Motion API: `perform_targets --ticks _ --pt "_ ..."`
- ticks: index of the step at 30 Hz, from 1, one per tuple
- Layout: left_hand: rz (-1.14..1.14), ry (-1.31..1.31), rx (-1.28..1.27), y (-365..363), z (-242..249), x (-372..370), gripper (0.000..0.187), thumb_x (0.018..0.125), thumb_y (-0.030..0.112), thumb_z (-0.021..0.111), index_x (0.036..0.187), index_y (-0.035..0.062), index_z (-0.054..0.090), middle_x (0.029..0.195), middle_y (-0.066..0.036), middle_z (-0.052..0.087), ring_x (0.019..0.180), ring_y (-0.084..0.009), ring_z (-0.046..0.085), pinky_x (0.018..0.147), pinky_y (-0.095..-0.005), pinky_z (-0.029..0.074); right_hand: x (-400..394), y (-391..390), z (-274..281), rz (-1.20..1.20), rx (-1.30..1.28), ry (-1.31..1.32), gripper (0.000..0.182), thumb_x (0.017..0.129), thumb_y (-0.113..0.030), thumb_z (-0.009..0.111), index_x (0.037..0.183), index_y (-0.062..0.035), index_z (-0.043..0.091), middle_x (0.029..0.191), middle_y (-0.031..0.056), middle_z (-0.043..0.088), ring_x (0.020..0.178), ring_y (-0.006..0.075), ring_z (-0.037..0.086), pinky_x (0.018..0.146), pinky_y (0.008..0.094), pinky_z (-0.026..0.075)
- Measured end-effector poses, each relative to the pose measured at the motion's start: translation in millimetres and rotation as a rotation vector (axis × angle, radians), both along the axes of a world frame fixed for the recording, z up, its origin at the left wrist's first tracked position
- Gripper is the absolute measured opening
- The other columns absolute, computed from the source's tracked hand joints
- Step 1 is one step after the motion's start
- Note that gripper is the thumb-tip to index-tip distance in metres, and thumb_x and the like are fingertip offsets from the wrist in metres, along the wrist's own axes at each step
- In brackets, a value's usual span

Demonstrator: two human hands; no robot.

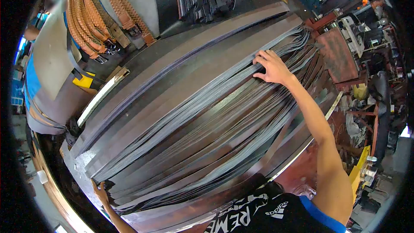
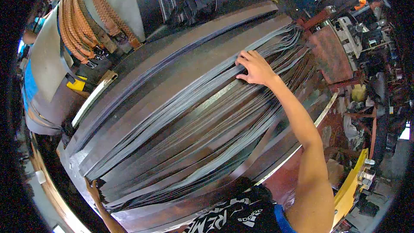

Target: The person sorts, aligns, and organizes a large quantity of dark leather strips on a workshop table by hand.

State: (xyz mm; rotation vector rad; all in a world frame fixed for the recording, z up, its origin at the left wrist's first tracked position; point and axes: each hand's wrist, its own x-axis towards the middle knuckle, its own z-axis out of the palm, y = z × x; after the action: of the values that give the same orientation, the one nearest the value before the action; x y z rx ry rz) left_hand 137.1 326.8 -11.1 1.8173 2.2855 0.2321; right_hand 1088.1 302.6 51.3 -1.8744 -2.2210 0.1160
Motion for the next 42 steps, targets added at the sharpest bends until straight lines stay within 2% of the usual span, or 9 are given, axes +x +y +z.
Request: perform_targets --ticks 24,27,29,32,33,34,36,37,42 --pt "0.039 -0.067 -0.120 11 43 37 0.083 0.078 0.024 0.080 0.144 -0.0072 0.041 0.148 -0.025 0.044 0.139 -0.0329 0.041 0.115 -0.0377 0.031 1 -8 -20 0.017 0.043 0.003 0.031 0.084 -0.024 0.071 0.106 -0.0059 0.060 0.107 0.0094 0.062 0.102 0.0315 0.054 0.094 0.0421 0.042" --pt "-0.075 0.048 -0.141 5 63 49 0.077 0.079 0.019 0.078 0.142 -0.0073 0.043 0.145 -0.027 0.046 0.137 -0.0352 0.044 0.114 -0.0392 0.032 3 -8 -23 0.024 0.060 0.007 0.032 0.083 -0.025 0.071 0.106 -0.0063 0.060 0.104 0.0091 0.063 0.102 0.0315 0.054 0.094 0.0427 0.042" --pt "-0.061 0.385 -0.053 -3 70 57 0.070 0.081 0.018 0.075 0.140 -0.0071 0.047 0.143 -0.028 0.048 0.134 -0.0378 0.046 0.113 -0.0412 0.035 6 -9 -26 0.036 0.077 0.012 0.032 0.083 -0.025 0.072 0.106 -0.0065 0.060 0.103 0.0088 0.063 0.102 0.0316 0.054 0.094 0.0429 0.042" --pt "0.015 0.054 0.436 -18 78 208 0.038 0.095 0.016 0.061 0.127 -0.0051 0.060 0.126 -0.022 0.064 0.118 -0.0371 0.060 0.102 -0.0419 0.045 7 -11 -29 0.040 0.124 0.040 0.033 0.082 -0.026 0.072 0.106 -0.0065 0.061 0.103 0.0095 0.061 0.101 0.0323 0.054 0.093 0.0436 0.043" --pt "-0.054 -0.099 0.443 -27 70 271 0.034 0.095 0.014 0.061 0.124 -0.0021 0.063 0.125 -0.018 0.065 0.116 -0.0334 0.061 0.100 -0.0415 0.048 6 -11 -31 0.054 0.125 0.035 0.033 0.082 -0.026 0.072 0.106 -0.0065 0.061 0.103 0.0095 0.061 0.101 0.0323 0.054 0.093 0.0436 0.043" --pt "-0.361 -0.040 0.470 -34 76 345 0.030 0.094 0.013 0.061 0.121 0.0017 0.065 0.122 -0.016 0.067 0.113 -0.0326 0.062 0.098 -0.0415 0.049 6 -12 -31 0.031 0.118 0.046 0.033 0.082 -0.026 0.072 0.107 -0.0066 0.061 0.104 0.0099 0.060 0.101 0.0329 0.054 0.092 0.0439 0.043" --pt "-0.648 -0.020 0.256 -37 68 467 0.032 0.086 0.007 0.066 0.118 0.0068 0.067 0.121 -0.014 0.066 0.113 -0.0315 0.062 0.096 -0.0424 0.050 7 -13 -30 0.020 0.121 0.059 0.035 0.082 -0.028 0.073 0.107 -0.0068 0.062 0.106 0.0109 0.057 0.099 0.0341 0.054 0.089 0.0444 0.044" --pt "-0.766 -0.302 0.406 -41 69 517 0.035 0.084 0.007 0.068 0.118 0.0069 0.067 0.123 -0.014 0.065 0.115 -0.0308 0.062 0.097 -0.0428 0.049 8 -13 -31 0.036 0.122 0.050 0.035 0.082 -0.028 0.073 0.107 -0.0068 0.062 0.106 0.0109 0.057 0.099 0.0341 0.054 0.089 0.0444 0.044" --pt "-0.864 -0.229 0.402 -16 38 633 0.050 0.080 0.010 0.073 0.128 0.0024 0.059 0.135 -0.013 0.057 0.125 -0.0315 0.054 0.105 -0.0439 0.044 10 -11 -31 0.042 0.123 0.099 0.034 0.081 -0.027 0.074 0.106 -0.0063 0.063 0.103 0.0110 0.058 0.098 0.0334 0.054 0.089 0.0438 0.044"
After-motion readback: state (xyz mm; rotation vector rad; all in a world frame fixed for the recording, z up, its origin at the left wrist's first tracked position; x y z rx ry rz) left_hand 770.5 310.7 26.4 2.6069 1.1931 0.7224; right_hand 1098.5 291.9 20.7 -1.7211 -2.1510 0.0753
